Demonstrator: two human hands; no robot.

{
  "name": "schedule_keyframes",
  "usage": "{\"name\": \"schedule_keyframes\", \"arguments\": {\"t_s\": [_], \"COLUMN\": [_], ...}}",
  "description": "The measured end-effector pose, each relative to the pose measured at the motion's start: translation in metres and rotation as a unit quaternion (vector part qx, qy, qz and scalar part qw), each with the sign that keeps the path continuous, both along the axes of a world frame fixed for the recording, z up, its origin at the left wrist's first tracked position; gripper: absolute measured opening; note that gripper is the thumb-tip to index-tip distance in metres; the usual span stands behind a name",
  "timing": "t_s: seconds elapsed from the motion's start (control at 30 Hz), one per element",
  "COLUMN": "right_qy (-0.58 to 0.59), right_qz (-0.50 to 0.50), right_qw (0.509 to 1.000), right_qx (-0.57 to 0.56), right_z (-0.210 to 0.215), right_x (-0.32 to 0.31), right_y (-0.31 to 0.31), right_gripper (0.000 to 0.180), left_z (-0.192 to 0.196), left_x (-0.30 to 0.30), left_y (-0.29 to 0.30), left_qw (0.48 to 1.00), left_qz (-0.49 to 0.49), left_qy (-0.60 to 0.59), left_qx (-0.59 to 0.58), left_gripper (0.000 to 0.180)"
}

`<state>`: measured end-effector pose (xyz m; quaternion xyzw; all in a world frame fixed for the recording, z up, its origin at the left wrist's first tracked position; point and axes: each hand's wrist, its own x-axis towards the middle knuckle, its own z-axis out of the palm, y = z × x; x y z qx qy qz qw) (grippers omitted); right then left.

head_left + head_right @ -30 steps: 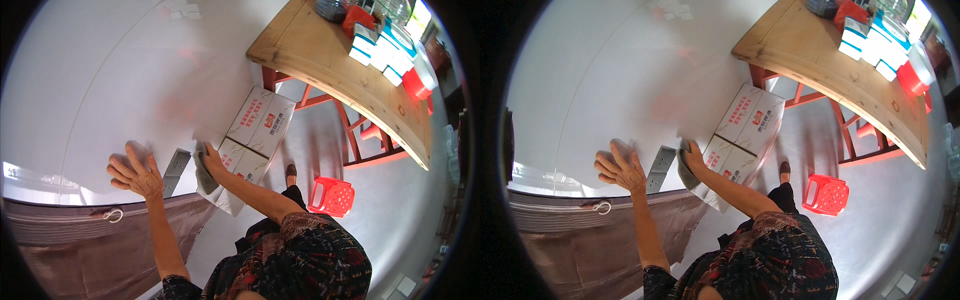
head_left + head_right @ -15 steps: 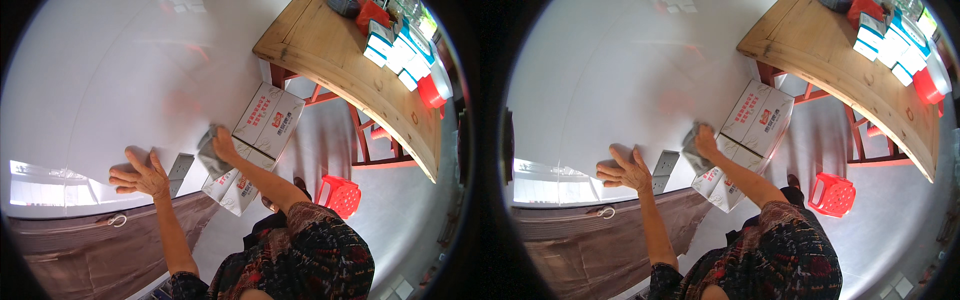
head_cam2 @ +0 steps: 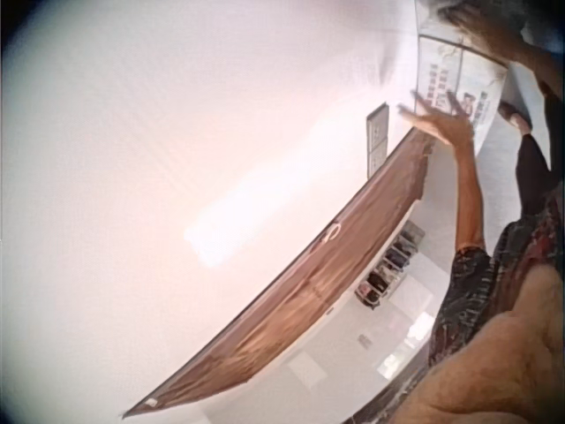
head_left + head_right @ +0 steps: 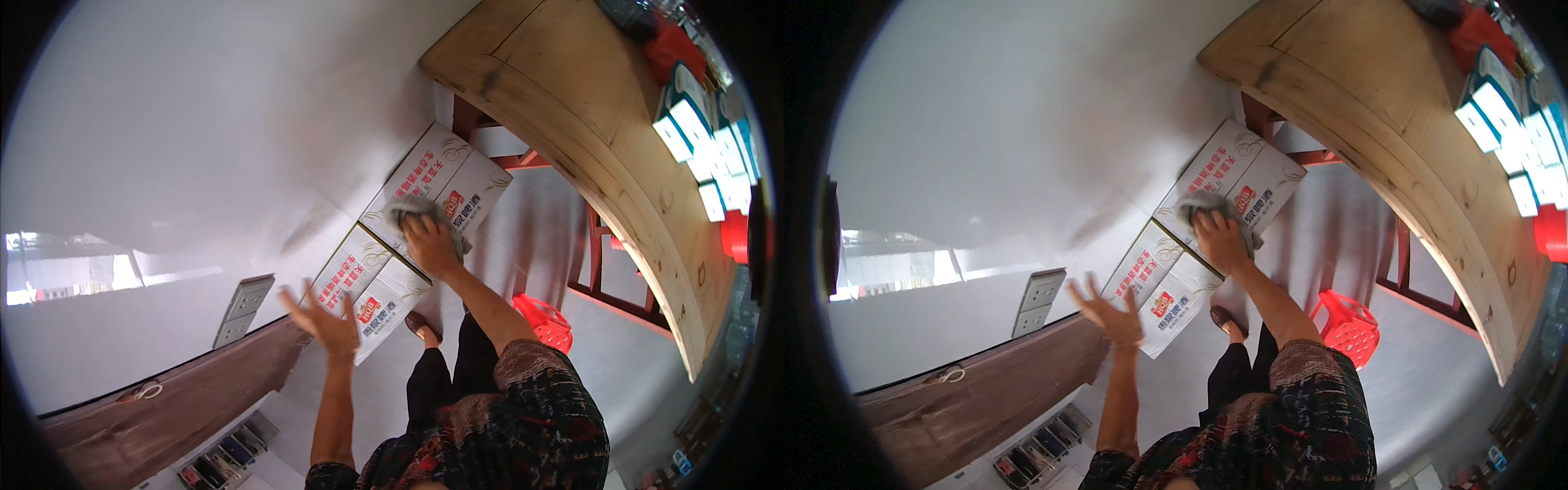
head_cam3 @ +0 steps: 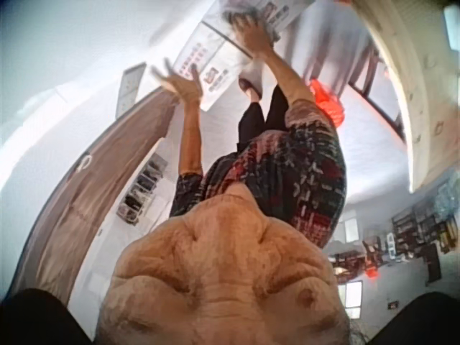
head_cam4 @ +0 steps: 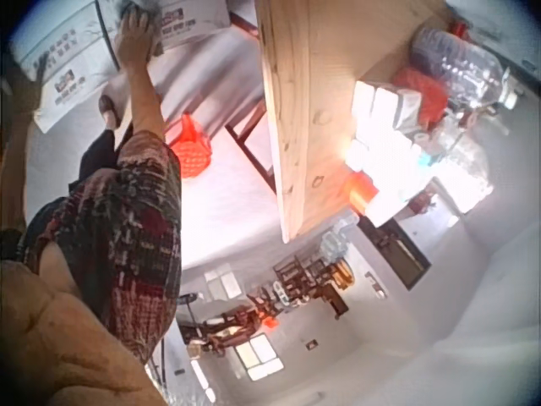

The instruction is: The person cleans a gray perforated shoe with a gray cloth, then wipes a white wall and stacked cardboard boxes with the same cloth. Finally, the person opens one of the boxes to reveal bottles inside.

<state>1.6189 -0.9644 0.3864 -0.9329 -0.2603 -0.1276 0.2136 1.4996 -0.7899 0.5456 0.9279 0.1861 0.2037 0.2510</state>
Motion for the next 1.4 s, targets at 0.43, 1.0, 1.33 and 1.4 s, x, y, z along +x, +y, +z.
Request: {"name": "schedule_keyframes", "arguments": {"t_s": [0.43, 1.0, 1.33, 1.4], "right_qy": [0.027, -0.098, 0.027, 0.053], "right_qz": [-0.284, -0.297, -0.37, -0.337], "right_qw": [0.956, 0.95, 0.854, 0.855], "right_qx": [-0.072, -0.019, 0.366, 0.39], "right_z": [-0.019, -0.02, -0.039, -0.043], "right_x": [0.164, 0.062, -0.07, -0.087], "right_y": [-0.003, -0.087, 0.029, 0.033], "right_gripper": [0.042, 0.037, 0.055, 0.057], "left_z": [-0.149, -0.18, -0.174, -0.181], "left_x": [-0.014, -0.032, -0.036, -0.037], "left_y": [-0.029, -0.026, -0.029, -0.031], "left_qw": [0.915, 0.949, 0.93, 0.927], "left_qz": [-0.1, -0.153, -0.199, -0.193], "left_qy": [0.39, 0.264, 0.252, 0.225], "left_qx": [0.037, 0.081, 0.178, 0.229], "left_gripper": [0.12, 0.113, 0.113, 0.112]}}
